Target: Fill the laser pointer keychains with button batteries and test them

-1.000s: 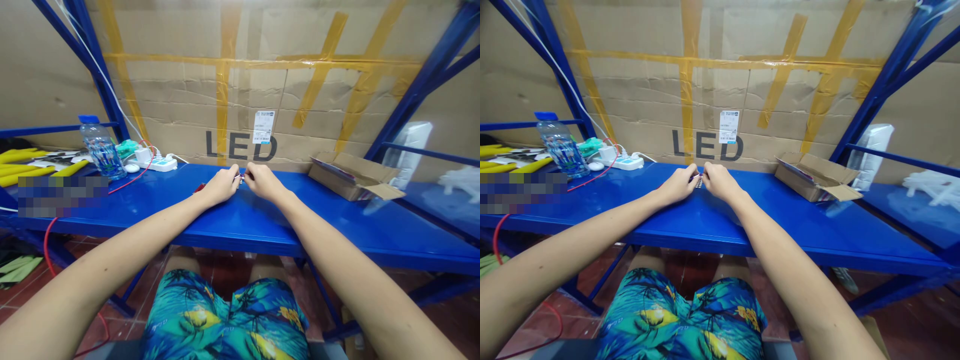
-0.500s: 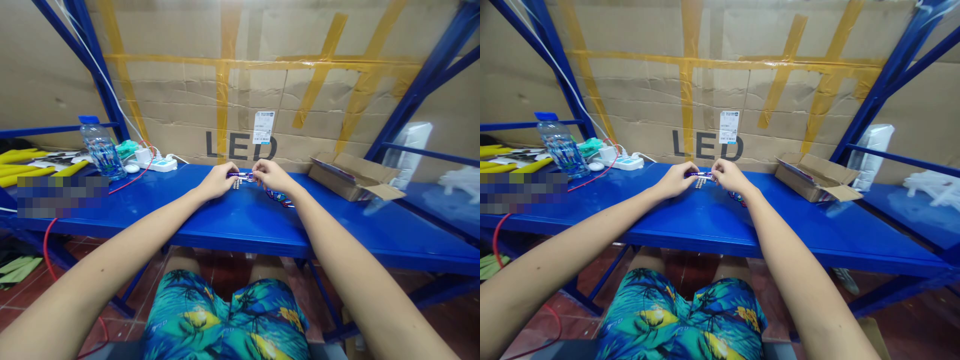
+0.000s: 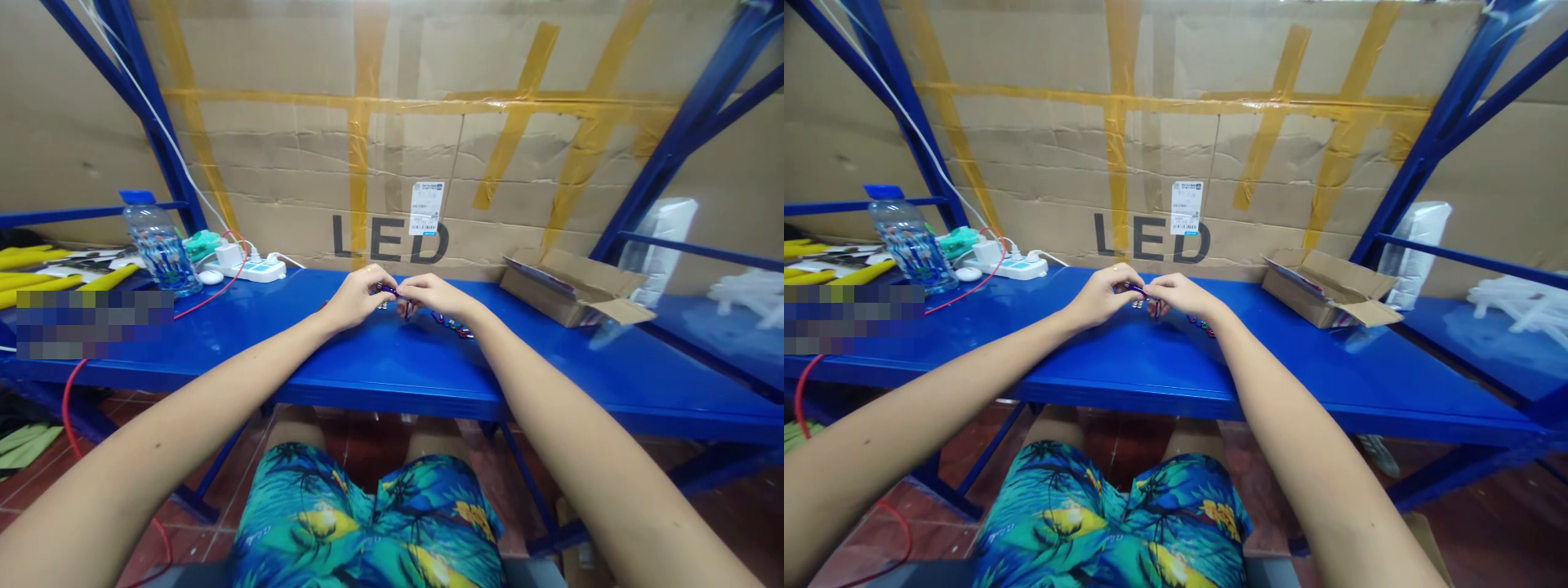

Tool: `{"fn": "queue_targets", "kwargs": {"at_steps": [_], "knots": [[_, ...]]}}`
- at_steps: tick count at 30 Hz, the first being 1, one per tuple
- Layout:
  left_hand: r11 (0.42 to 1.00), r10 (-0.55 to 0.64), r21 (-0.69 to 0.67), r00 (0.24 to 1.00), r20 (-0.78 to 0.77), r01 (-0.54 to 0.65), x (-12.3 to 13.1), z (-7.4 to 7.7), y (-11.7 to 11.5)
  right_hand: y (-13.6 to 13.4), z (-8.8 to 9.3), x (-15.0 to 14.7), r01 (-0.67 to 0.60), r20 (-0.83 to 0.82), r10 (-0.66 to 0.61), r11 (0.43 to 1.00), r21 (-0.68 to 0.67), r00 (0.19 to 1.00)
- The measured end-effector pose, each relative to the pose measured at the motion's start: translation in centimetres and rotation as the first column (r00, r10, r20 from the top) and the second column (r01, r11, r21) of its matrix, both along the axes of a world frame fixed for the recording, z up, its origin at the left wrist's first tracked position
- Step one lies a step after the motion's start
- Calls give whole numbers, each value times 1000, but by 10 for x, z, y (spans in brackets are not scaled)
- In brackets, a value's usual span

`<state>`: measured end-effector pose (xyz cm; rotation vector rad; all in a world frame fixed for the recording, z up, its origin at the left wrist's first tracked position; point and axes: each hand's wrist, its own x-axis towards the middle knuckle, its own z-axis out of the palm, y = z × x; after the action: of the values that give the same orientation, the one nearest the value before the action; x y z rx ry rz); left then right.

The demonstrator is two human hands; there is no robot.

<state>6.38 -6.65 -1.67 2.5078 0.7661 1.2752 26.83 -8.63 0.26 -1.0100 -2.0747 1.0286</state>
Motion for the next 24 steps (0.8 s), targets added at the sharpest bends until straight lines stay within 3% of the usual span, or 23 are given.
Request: {"fn": "queue_targets", "kwargs": {"at_steps": [4,9,11,14,16,24], "knots": [[1000,-1,-30,1000,19,2,1,-3,3,2,-3,-2,-17,-26,18,999,29,1000],[972,-55,-211,978,203,99,2,-6,11,8,-8,-5,116,-120,-115,993,-3,986],[919,-96,-329,933,347,217,0,-3,14,10,-9,-6,165,-208,-169,986,-35,964],[771,-97,-493,840,534,402,-6,4,17,10,-8,-6,172,-278,-189,982,-84,942],[701,-67,-542,799,597,464,-9,8,18,9,-7,-7,155,-272,-177,983,-101,946],[551,-1,-583,699,715,597,-11,7,16,2,-5,-9,117,-193,-126,992,-57,973]]}}
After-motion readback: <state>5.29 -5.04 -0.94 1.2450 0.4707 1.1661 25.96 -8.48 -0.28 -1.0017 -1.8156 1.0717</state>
